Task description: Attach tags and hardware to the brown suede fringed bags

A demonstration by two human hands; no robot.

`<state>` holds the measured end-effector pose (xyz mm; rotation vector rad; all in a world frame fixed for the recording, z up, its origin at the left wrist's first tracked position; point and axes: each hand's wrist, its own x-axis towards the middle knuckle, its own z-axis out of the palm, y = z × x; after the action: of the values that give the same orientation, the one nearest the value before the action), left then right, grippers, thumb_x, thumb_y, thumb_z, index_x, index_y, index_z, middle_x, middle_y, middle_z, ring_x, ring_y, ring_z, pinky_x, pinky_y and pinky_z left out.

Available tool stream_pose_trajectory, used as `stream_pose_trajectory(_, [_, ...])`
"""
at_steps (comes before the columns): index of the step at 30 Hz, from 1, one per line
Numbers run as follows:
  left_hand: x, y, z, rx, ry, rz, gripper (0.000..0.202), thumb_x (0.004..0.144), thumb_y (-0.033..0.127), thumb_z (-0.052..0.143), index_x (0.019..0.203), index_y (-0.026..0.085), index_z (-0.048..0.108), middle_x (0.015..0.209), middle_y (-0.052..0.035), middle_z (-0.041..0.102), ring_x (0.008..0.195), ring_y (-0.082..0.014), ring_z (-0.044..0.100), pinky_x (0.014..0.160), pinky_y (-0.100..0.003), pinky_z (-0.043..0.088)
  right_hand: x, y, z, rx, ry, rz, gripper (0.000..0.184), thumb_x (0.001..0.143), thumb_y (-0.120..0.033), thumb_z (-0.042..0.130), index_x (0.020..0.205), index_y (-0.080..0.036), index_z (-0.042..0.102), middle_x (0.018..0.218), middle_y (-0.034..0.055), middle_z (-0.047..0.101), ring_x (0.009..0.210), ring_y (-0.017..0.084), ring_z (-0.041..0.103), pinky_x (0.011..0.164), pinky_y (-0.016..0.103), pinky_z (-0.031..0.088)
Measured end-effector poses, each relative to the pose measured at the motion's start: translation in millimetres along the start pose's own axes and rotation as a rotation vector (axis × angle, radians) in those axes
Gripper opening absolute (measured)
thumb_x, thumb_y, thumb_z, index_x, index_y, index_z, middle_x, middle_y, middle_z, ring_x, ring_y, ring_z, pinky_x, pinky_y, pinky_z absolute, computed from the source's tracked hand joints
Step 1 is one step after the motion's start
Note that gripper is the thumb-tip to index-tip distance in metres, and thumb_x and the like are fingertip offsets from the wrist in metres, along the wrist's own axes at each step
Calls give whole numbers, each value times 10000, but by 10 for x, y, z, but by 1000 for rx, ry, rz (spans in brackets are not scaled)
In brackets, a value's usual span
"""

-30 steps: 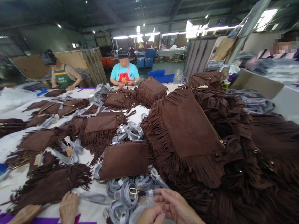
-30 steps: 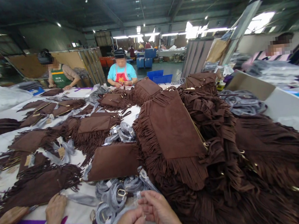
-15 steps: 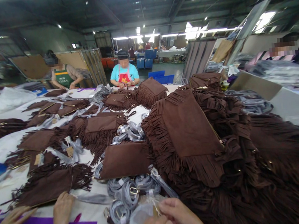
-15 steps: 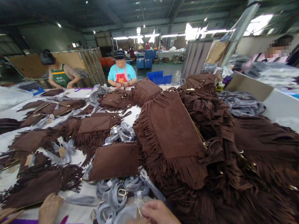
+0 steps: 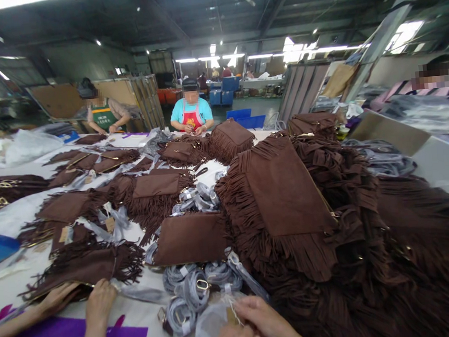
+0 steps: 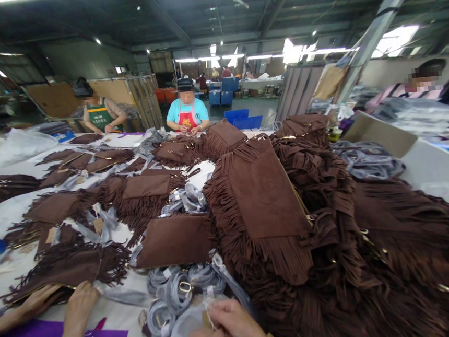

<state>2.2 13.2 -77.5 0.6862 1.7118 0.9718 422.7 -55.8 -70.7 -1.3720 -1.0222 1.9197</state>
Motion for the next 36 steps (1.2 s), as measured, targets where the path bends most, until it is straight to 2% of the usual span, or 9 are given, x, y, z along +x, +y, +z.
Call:
stream_pose_trajectory(4, [28, -62, -31, 47, 76, 27, 457, 939, 141, 121, 683, 294, 468, 661, -63, 511, 1310, -205, 472, 1093, -415, 355, 73, -11, 37, -114, 70, -110, 403, 650, -541, 686, 550, -196, 504, 511, -71, 395, 517, 111, 342, 521, 255, 247])
stream_pose_trajectory(10, [-143, 120, 27, 33, -12, 6, 430, 971, 328, 183, 890, 314, 605, 834, -79, 621, 1201, -227, 571, 1014, -406, 422, 34, -193, -65, -163, 155, -326, 352, 745, -497, 659, 616, -191, 542, 620, -37, 496, 641, 153, 452, 613, 262, 338])
stream_pose_trajectory(12, [-384, 103, 367, 9, -127, -5, 376, 959, 395, 268, 885, 319, 629, 819, -72, 638, 1119, -242, 616, 946, -396, 466, -20, -245, -142, -66, 157, -348, 359, 814, -538, 615, 727, -190, 584, 749, 1, 599, 751, 186, 535, 698, 278, 397])
stream_pose_trajectory(16, [-983, -155, 1516, -91, -548, -27, 226, 844, 489, 553, 843, 285, 652, 790, -61, 672, 958, -267, 646, 806, -371, 494, -194, -313, -340, 93, 232, -401, 412, 869, -614, 546, 737, -224, 532, 735, 7, 611, 855, 232, 608, 806, 328, 442])
stream_pose_trajectory(18, [-1150, -288, 2006, -84, -601, -38, 245, 748, 458, 679, 833, 230, 647, 781, -53, 679, 837, -249, 648, 743, -348, 482, -318, -351, -435, -34, 332, -489, 448, 865, -647, 532, 695, -233, 516, 664, -5, 578, 771, 220, 607, 825, 345, 442])
stream_pose_trajectory(21, [-1128, -359, 2373, -100, -521, -37, 206, 665, 345, 714, 754, 187, 615, 679, -3, 640, 700, -172, 584, 647, -260, 410, -498, -410, -535, -231, 332, -531, 452, 864, -652, 529, 694, -234, 526, 620, -9, 568, 646, 190, 571, 811, 353, 455])
stream_pose_trajectory(26, [-835, -322, 2569, -171, -436, -175, 133, 614, 195, 661, 727, 163, 598, 713, -3, 602, 686, -153, 579, 637, -253, 412, -422, -349, -594, -277, 184, -325, 292, 925, -459, 439, 735, -239, 472, 542, -68, 459, 433, 126, 438, 478, 245, 377])
stream_pose_trajectory(31, [-776, -402, 2742, -261, -390, -269, 259, 643, 171, 660, 884, 184, 565, 900, -39, 628, 781, -167, 650, 781, -311, 479, 95, -56, -506, -1043, 306, -173, 189, 743, -35, 541, 740, -193, 644, 910, 73, 669, 906, 223, 650, 771, 279, 448])
stream_pose_trajectory(36, [-801, -480, 2678, -345, -398, -315, 295, 662, 200, 659, 936, 183, 552, 964, -72, 644, 828, -193, 679, 821, -330, 491, 263, -40, -428, -1150, 366, -111, 253, 767, -16, 530, 773, -205, 697, 885, 97, 695, 796, 239, 681, 665, 282, 425])
